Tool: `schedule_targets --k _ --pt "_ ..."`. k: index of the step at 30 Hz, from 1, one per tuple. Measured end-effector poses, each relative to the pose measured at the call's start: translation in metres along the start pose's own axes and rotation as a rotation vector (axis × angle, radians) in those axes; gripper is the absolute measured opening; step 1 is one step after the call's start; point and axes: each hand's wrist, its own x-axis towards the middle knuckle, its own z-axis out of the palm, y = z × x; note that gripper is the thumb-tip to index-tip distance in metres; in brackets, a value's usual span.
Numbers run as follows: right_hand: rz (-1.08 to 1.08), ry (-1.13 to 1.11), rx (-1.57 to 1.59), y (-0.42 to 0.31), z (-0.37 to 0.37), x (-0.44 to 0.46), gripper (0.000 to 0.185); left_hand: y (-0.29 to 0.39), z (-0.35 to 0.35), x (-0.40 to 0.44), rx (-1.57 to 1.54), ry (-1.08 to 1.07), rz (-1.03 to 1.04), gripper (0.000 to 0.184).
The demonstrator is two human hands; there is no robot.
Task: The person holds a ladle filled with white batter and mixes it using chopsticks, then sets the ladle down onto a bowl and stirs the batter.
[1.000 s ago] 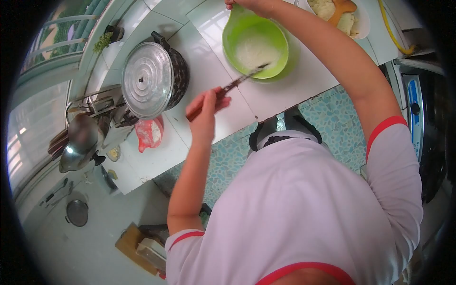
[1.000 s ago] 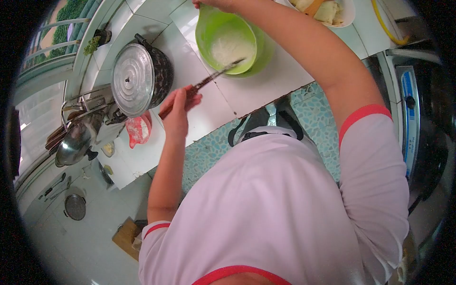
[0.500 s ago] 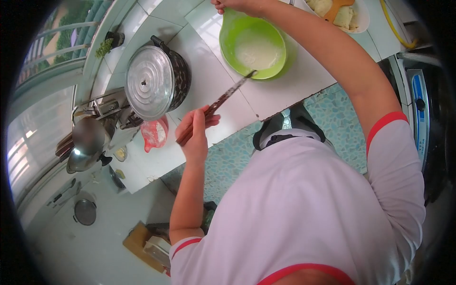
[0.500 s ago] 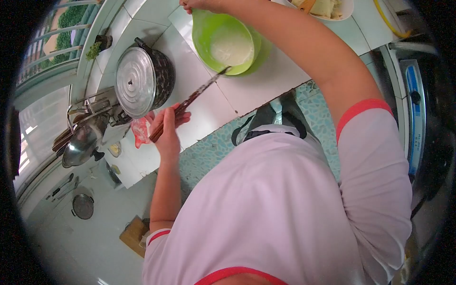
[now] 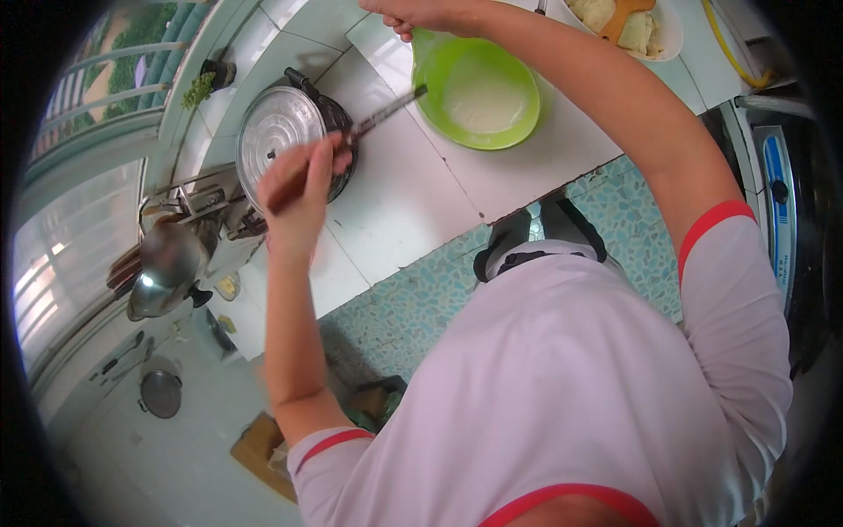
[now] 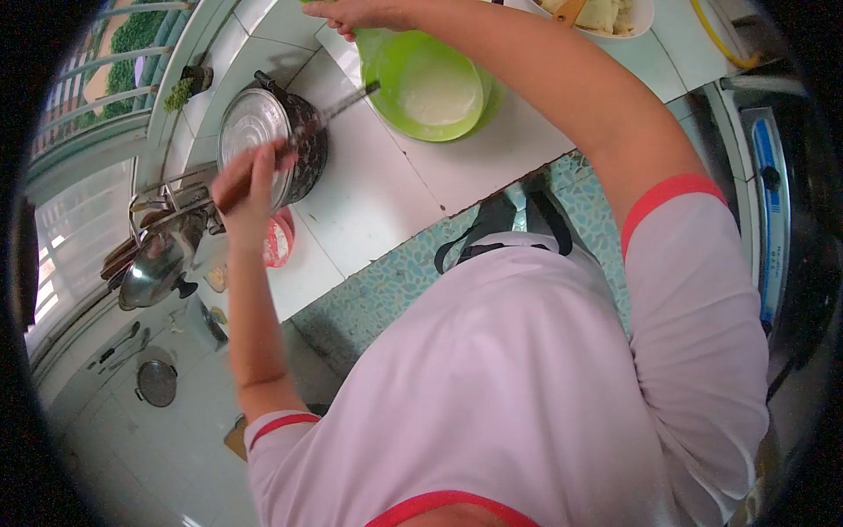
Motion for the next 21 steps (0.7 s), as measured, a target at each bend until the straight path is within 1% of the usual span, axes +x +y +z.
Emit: schedule_targets --k 1,2,3,4,5,6,7,9,11,12,13,14,16,19,20,21 --pt "0.003 0.004 -0.003 0.000 0.000 0.000 0.029 -0.025 0.006 -0.015 -0.063 0.065 0.005 0.015" --pt "0.007 0.008 -0.009 0.000 -0.001 0.001 0.029 -0.041 0.015 -0.032 -0.104 0.090 0.040 0.016" --pt "0.011 0.009 -0.015 0.001 -0.001 0.001 0.028 -0.027 0.028 -0.048 -0.097 0.119 0.082 0.018" --pt "-0.013 0.014 0.004 0.001 -0.001 0.001 0.028 -0.034 0.040 -0.062 -0.170 0.112 0.003 0.019" --pt "-0.037 0.016 0.023 0.002 -0.001 0.001 0.028 -0.030 0.053 -0.074 -0.167 0.103 -0.014 0.020" --pt "-0.061 0.018 0.041 0.002 -0.001 0.002 0.028 -0.028 0.071 -0.085 -0.423 0.118 -0.192 0.022" --pt "-0.047 0.028 0.035 0.002 -0.001 0.002 0.028 -0.025 0.086 -0.089 -0.573 0.134 -0.312 0.027" --pt "-0.017 0.048 0.024 0.001 0.000 0.000 0.028 -0.027 0.102 -0.083 -0.764 0.165 -0.458 0.027" --pt "-0.011 0.066 0.021 -0.003 0.000 -0.004 0.028 -0.047 0.102 -0.067 -0.688 0.193 -0.386 0.028" --pt "-0.006 0.077 0.021 -0.004 0.000 -0.007 0.028 -0.054 0.092 -0.051 -0.617 0.169 -0.254 0.027" --pt "-0.011 0.061 0.024 -0.003 0.000 -0.009 0.028 -0.057 0.076 -0.031 -0.455 0.090 -0.131 0.026" --pt "-0.018 0.043 0.027 -0.003 0.000 -0.009 0.029 -0.041 0.062 -0.018 -0.364 0.093 -0.122 0.025" --pt "-0.022 0.004 0.013 -0.003 -0.002 -0.007 0.029 -0.016 0.041 -0.001 -0.322 0.080 -0.033 0.024" --pt "-0.013 -0.045 0.002 -0.002 -0.004 -0.009 0.029 -0.002 0.022 -0.006 -0.027 0.067 0.064 0.014" --pt "-0.019 -0.051 0.018 -0.002 -0.005 -0.010 0.029 -0.013 0.028 -0.018 -0.062 0.095 0.074 0.014" --pt "-0.025 -0.057 0.035 -0.002 -0.005 -0.011 0.029 -0.017 0.037 -0.034 -0.106 0.096 0.037 0.014"
